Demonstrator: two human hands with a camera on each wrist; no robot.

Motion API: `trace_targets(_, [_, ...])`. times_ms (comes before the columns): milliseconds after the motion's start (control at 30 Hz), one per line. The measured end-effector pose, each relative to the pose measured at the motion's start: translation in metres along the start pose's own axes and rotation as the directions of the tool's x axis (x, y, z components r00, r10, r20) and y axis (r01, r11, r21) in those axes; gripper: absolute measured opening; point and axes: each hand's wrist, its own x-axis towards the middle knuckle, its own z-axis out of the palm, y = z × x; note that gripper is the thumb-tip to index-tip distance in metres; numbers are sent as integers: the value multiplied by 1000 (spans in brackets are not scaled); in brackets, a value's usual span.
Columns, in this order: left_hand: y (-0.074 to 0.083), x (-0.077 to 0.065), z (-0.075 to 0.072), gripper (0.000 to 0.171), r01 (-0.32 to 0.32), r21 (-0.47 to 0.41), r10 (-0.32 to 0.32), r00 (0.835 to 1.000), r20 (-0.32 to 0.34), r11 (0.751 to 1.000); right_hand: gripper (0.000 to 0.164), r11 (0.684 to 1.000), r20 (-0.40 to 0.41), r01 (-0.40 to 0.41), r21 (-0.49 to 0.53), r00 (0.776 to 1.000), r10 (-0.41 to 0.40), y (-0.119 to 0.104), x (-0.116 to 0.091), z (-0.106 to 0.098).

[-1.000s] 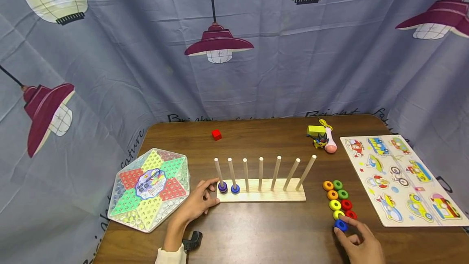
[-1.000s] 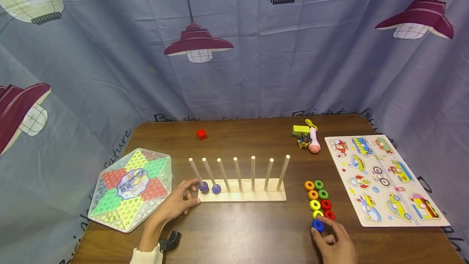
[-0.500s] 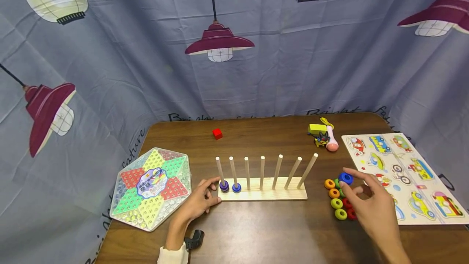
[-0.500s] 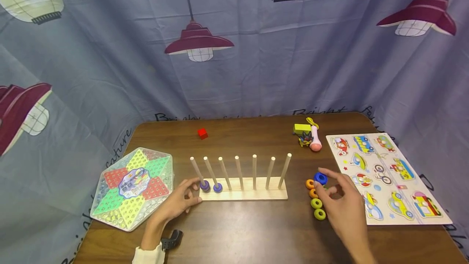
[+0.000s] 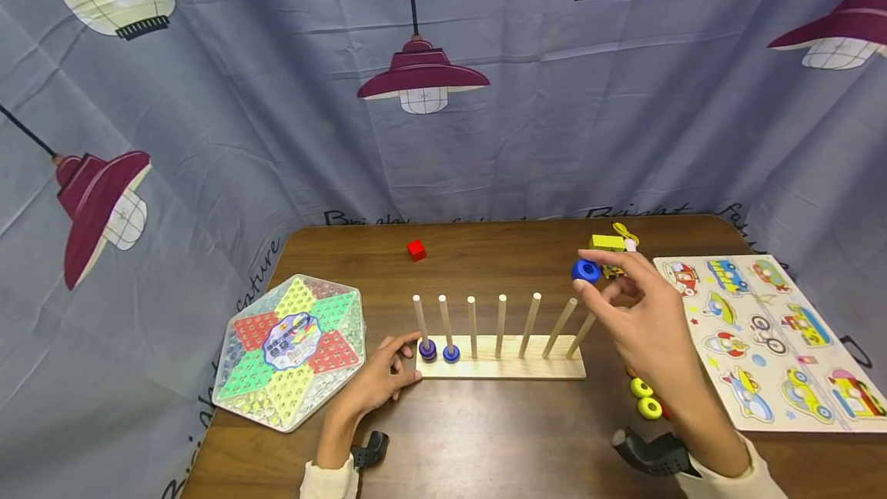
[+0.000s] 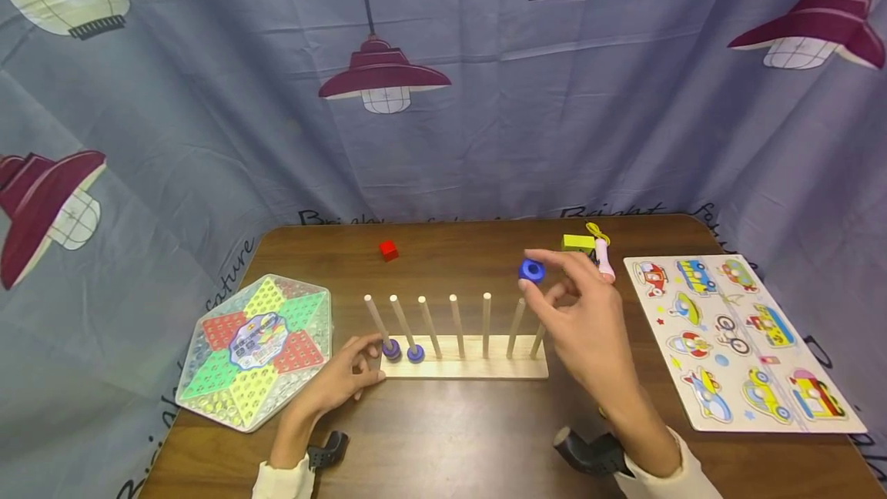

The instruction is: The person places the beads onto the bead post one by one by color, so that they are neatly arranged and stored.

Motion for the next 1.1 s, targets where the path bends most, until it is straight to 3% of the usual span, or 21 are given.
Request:
trace_targets(267, [1,0,-1,62,9,-3,-9,1000,-5,1000,35,993,167,57,103,983,-74,-9,11,56])
trace_targets(500, [0,0,0,62,3,-10,-3,1000,-4,1000,33,994,278,49,96,958,-74,-24,8,91])
trace_targets(767, [1,0,1,62,24,-29,-24,1000,-4,999,31,991,377,-23,129,926,-28,-33,6,109])
trace_targets(1100, [1,0,0,62,17,-17,-17,1000,-3,1000,31,999,379,11,51,925,-30,-33,6,115])
